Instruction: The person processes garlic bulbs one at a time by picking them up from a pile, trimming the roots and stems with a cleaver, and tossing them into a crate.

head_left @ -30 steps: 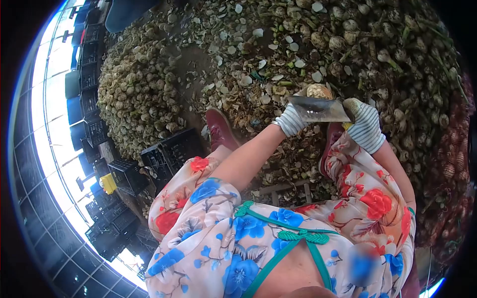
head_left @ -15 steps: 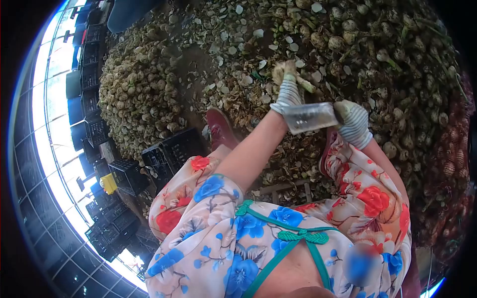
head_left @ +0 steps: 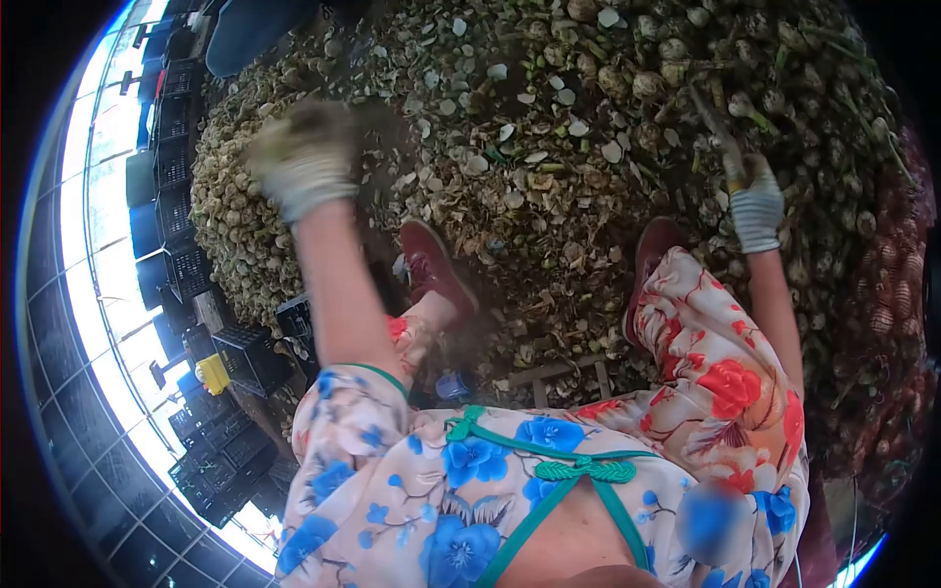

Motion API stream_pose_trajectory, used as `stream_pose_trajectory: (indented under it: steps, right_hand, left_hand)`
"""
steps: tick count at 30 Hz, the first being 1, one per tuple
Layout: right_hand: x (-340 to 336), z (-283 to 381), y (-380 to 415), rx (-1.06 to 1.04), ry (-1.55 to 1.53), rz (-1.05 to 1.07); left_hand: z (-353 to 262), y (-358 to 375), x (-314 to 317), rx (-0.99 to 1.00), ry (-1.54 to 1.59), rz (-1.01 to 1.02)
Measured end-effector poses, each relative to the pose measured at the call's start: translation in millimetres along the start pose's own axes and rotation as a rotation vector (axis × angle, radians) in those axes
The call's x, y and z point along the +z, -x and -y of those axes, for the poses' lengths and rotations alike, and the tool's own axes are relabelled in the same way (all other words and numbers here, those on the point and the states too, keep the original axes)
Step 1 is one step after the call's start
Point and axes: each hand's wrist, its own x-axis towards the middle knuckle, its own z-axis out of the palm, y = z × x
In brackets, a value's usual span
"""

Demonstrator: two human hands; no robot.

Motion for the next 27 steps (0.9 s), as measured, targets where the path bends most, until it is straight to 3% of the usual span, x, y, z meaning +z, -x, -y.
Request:
stream_pose_trajectory:
  steps: [1,2,3,4,6,7,8,10,11,12,13,14,15,16,17,18,19,20,22,23,24,25,26,27]
  right_hand:
    - [-4.1,-6.9,-21.5,0.001,-0.002,-0.006]
    - [-4.2,-13.6,-42.6,-0.064,0.066,0.115]
    - [-2.2,-14.4,-55.0,-0.131,0.132,0.231]
    - [1.2,-9.7,-61.8,-0.137,0.124,0.218]
    - [11.4,-2.8,-71.7,-0.023,0.473,0.563]
    - [20.3,-13.6,-68.7,-0.119,0.496,0.564]
    - [19.0,-13.4,-70.0,-0.116,0.500,0.568]
    - [11.6,-9.4,-67.2,-0.114,0.542,0.675]
    - [9.2,-11.8,-58.5,-0.133,0.433,0.571]
    - [9.1,-16.0,-54.6,-0.135,0.437,0.576]
    - [8.3,-21.7,-49.4,-0.086,0.212,0.531]
    - [6.5,-27.6,-44.3,-0.036,-0.010,0.478]
    - [-1.6,-17.2,-36.2,-0.032,-0.004,0.481]
    - [-14.0,8.2,-25.5,0.050,-0.417,0.525]
    - [-25.7,32.8,-16.6,0.132,-0.833,0.549]
    - [-34.8,50.4,-11.6,0.230,-0.819,0.661]
    - [-29.9,60.3,-1.3,0.241,-0.992,0.639]
    - [-24.7,70.2,8.2,0.248,-1.166,0.615]
    - [-39.2,89.5,8.0,0.278,-1.210,0.599]
    - [-43.0,90.8,7.2,0.126,-1.076,0.484]
    - [-46.2,92.0,5.0,-0.026,-0.936,0.366]
    - [-51.5,87.9,5.6,0.026,-0.641,0.330]
    - [-55.3,89.9,9.0,0.024,-0.642,0.335]
    - [-59.1,92.8,13.5,-0.234,-0.455,0.357]
  left_hand:
    - [-29.3,-0.3,5.9,0.311,-0.294,0.049]
    - [-24.5,3.4,11.4,0.312,-0.300,0.050]
    - [-11.9,7.9,19.1,0.337,-0.198,-0.223]
    - [2.1,9.6,27.4,0.363,-0.084,-0.487]
    - [41.5,4.9,-4.8,0.142,-0.335,-0.175]
    - [70.1,-1.3,-27.3,0.081,-0.453,-0.132]
    - [102.8,13.3,-11.2,-0.037,-0.503,-0.175]
    - [157.0,15.5,-41.3,-0.367,-0.464,-0.131]
    - [178.0,29.6,-21.1,-0.526,-0.646,-0.280]
    - [195.8,39.2,-23.3,-0.588,-0.620,-0.296]
    - [202.9,45.5,-21.6,-0.607,-0.768,-0.062]
    - [218.0,44.3,-25.2,-0.492,-0.988,0.140]
    - [232.9,43.3,-24.6,-0.283,-1.110,0.332]
    - [245.8,45.0,-24.7,-0.067,-1.218,0.524]
    - [254.4,48.4,-18.3,-0.073,-1.216,0.526]
    - [259.6,51.2,-5.0,-0.066,-1.159,0.734]
    - [262.3,54.1,5.7,-0.056,-1.094,0.940]
    - [262.2,58.6,11.7,-0.569,-0.881,0.809]
    - [267.0,66.1,3.1,-0.550,-0.546,0.728]
    - [264.3,62.3,-3.0,-0.551,-0.549,0.723]
    - [258.2,52.4,-6.8,-0.817,-0.299,0.537]
    - [254.4,48.3,-9.9,-1.064,-0.035,0.333]
    - [256.0,46.9,-15.9,-1.142,0.120,0.273]
    - [255.2,48.3,-18.2,-1.163,0.185,0.276]
